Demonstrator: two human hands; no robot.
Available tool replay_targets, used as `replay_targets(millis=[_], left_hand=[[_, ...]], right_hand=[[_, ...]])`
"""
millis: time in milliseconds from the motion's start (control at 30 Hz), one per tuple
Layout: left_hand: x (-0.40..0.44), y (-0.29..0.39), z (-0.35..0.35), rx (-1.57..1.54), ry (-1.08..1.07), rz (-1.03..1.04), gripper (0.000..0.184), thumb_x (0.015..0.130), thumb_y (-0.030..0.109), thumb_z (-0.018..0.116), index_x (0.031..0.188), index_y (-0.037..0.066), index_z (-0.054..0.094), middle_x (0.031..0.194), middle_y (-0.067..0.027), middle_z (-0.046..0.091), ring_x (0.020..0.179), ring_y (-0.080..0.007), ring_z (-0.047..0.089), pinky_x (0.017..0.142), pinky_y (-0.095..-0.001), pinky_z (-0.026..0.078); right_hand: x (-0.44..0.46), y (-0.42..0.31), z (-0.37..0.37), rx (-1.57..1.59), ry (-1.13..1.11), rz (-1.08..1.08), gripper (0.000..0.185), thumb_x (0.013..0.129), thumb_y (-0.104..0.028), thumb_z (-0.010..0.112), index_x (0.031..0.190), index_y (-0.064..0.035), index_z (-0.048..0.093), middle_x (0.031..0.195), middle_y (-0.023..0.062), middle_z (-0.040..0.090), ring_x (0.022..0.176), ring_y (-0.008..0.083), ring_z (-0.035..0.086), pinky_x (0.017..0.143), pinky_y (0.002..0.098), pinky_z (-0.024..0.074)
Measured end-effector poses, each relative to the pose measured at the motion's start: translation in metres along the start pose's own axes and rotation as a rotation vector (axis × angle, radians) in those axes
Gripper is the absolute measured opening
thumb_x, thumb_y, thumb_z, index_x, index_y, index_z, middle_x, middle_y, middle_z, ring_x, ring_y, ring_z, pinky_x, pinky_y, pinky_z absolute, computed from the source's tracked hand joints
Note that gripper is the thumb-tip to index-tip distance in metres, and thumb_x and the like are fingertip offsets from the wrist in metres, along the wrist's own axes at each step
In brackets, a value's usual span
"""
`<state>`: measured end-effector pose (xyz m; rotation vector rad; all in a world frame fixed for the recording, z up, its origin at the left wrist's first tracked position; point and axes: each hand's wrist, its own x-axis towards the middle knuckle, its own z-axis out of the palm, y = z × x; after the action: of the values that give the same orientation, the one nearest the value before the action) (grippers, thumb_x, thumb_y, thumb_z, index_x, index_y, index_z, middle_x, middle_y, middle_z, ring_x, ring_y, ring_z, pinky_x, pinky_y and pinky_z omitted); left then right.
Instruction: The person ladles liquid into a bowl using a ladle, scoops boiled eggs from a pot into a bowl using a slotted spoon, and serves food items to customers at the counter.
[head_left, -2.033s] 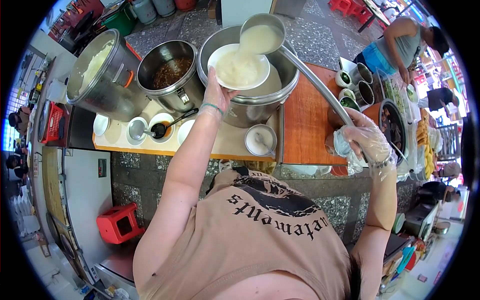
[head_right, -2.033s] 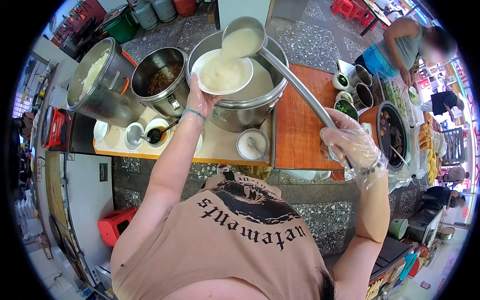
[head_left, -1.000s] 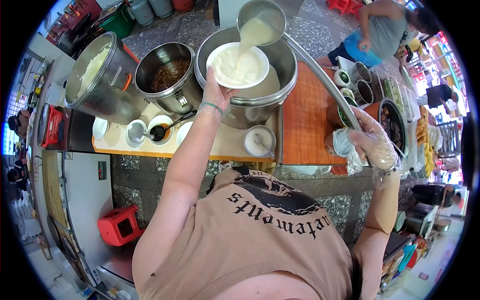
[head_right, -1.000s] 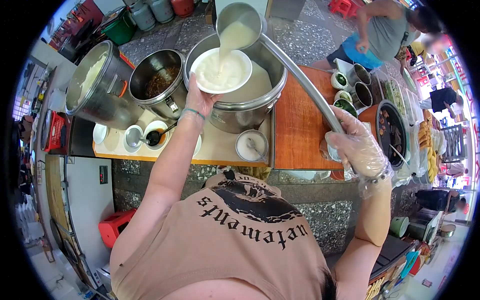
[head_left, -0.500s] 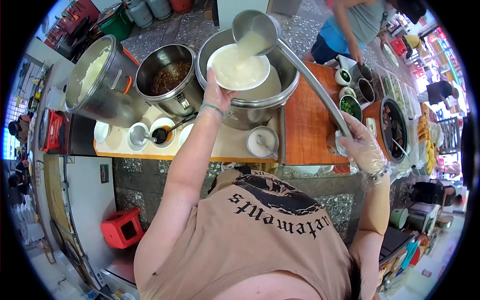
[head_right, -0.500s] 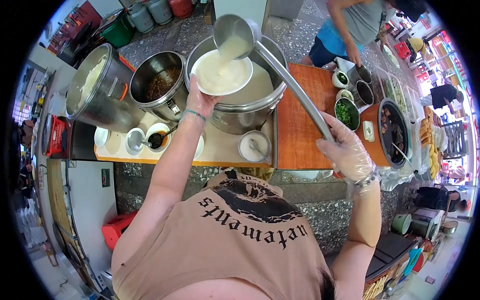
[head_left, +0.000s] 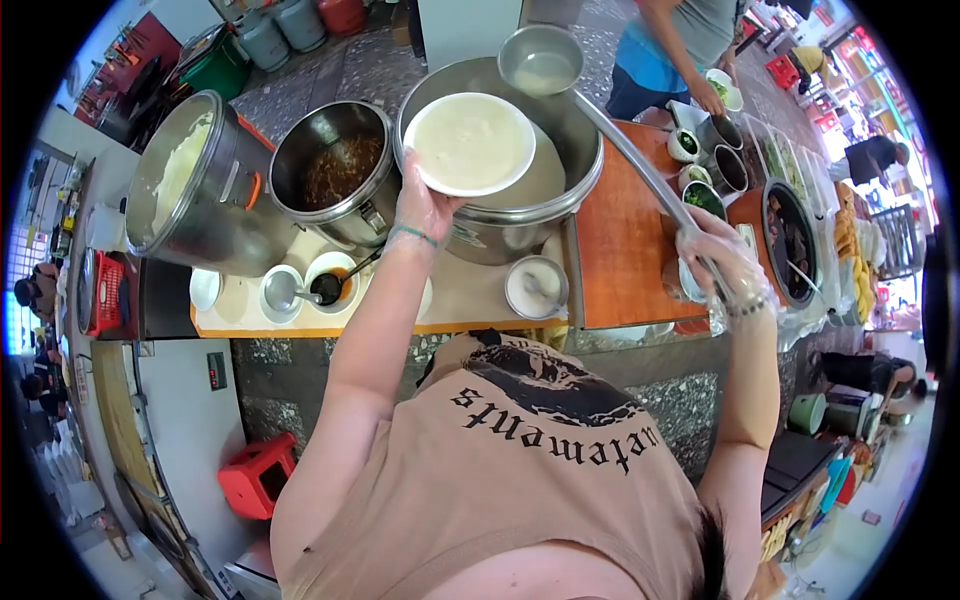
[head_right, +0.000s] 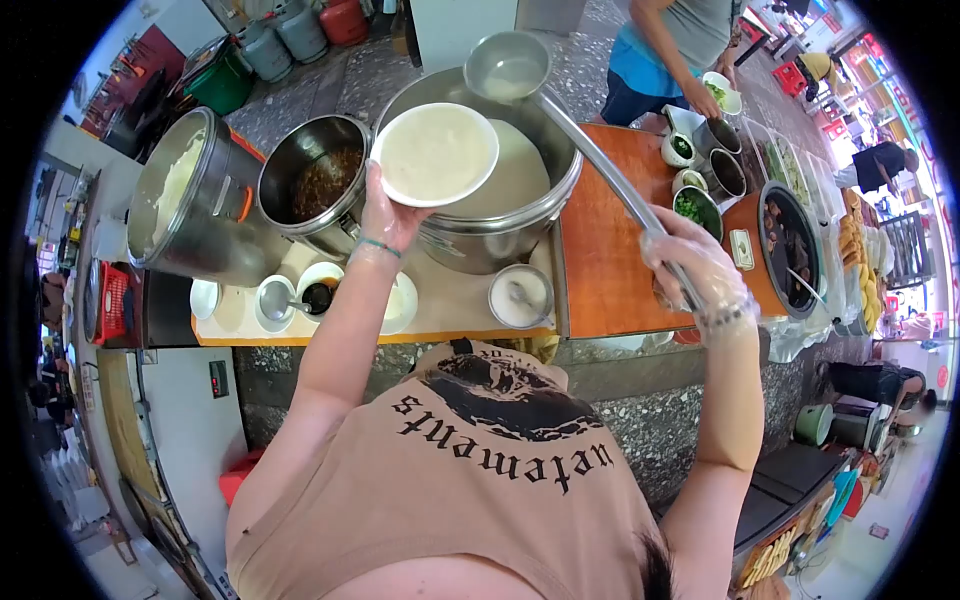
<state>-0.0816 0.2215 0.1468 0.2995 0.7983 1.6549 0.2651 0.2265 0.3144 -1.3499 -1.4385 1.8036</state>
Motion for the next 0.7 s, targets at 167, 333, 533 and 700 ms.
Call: replay_targets(millis=[167,333,533,700], left_hand=[[-0.015,0.019,-0.001,0.040,-0.016,-0.042,0.060,0.096,0.052,0.024,0.135,0.008,0.034,0.131,-0.0125,0.048,0.115,-0.0266,0.053,0.090,-0.0430,0.050],[-0.024,0.034,-0.007,0.085,0.010,-0.150,0.060,0.096,0.053,0.022,0.137,0.011,0.034,0.133,-0.0104,0.047,0.119,-0.0251,0.049,0.094,-0.0428,0.046],[-0.037,0.037,-0.005,0.098,-0.025,-0.204,0.062,0.095,0.055,0.025,0.137,0.012,0.035,0.135,-0.0097,0.044,0.123,-0.0258,0.046,0.099,-0.0441,0.041],[-0.048,0.029,0.014,0.108,-0.034,-0.198,0.059,0.097,0.049,0.027,0.137,0.007,0.035,0.136,-0.0114,0.044,0.123,-0.0257,0.045,0.102,-0.0414,0.038]], right_hand=[[0.065,0.011,0.020,-0.465,0.032,0.188,0.050,0.078,-0.017,0.058,0.125,-0.0027,0.048,0.063,-0.0037,0.046,0.043,0.0041,0.040,0.040,0.0186,0.0308],[0.146,0.027,0.026,-0.553,-0.086,0.261,0.037,0.076,-0.020,0.061,0.109,-0.0039,0.057,0.061,-0.0029,0.048,0.047,0.0060,0.041,0.040,0.0220,0.0333],[0.212,0.049,-0.014,-0.150,-0.059,0.183,0.027,0.080,-0.022,0.063,0.100,-0.0036,0.062,0.074,0.0028,0.060,0.059,0.0105,0.058,0.048,0.0208,0.0475],[0.249,0.075,-0.043,0.393,0.267,-0.037,0.020,0.087,-0.019,0.059,0.094,-0.0006,0.062,0.078,0.0088,0.062,0.069,0.0158,0.063,0.063,0.0220,0.0552]])
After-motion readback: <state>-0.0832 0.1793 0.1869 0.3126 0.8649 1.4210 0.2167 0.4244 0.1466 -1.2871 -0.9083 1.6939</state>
